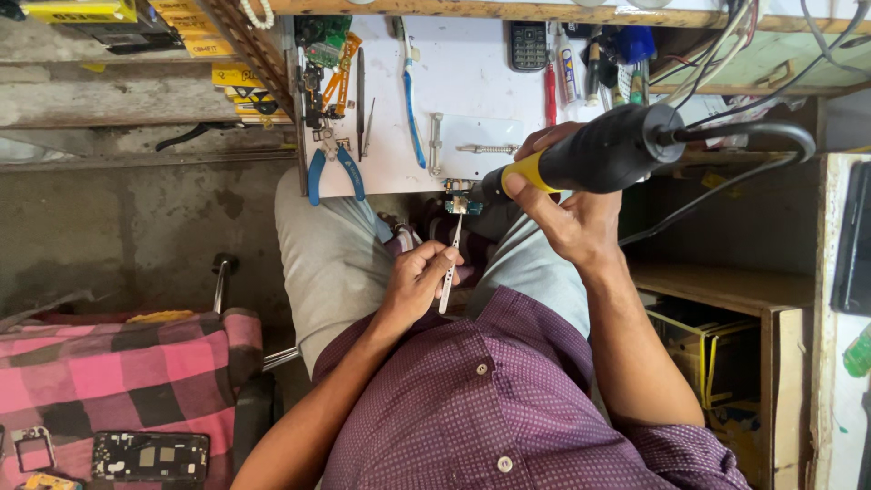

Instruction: The person sits at a repair bench reworking a phone motherboard. They hold a hot air gun in one hand and tweezers in the other, heating components on the circuit board, repositioning the board, and probing or lifting parts with the tweezers while continuing to apply heat.

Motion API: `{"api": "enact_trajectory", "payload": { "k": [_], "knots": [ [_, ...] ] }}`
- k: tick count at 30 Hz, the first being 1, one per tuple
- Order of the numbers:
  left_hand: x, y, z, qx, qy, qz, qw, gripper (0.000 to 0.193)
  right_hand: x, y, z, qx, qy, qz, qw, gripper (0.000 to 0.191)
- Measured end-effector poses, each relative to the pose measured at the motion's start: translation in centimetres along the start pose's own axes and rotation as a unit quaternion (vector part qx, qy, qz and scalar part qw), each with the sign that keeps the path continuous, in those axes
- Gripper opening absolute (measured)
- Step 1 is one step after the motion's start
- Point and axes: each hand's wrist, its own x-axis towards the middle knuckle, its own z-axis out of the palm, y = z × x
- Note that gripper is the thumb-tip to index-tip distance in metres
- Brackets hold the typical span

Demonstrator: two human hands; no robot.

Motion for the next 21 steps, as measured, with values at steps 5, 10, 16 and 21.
{"api": "enact_trajectory", "payload": {
  "k": [5, 10, 16, 21],
  "knots": [
    [0.0, 0.0, 0.0, 0.001, 0.002, -0.014, 1.0, 0.026, 0.2, 0.1, -0.1, -0.026, 0.004, 0.001, 1.0, 0.036],
    [0.2, -0.2, 0.0, -0.009, -0.002, -0.015, 1.0, 0.026, 0.0, 0.0, -0.1, -0.015, 0.003, 0.008, 1.0, 0.035],
    [0.2, -0.4, 0.0, -0.004, -0.004, -0.018, 1.0, 0.028, -0.9, 0.1, -0.2, 0.011, 0.006, 0.013, 1.0, 0.036],
    [0.3, -0.4, 0.0, 0.004, -0.003, -0.02, 1.0, 0.028, -1.8, 0.5, -0.1, 0.053, 0.015, 0.017, 0.998, 0.039]
  ]
}}
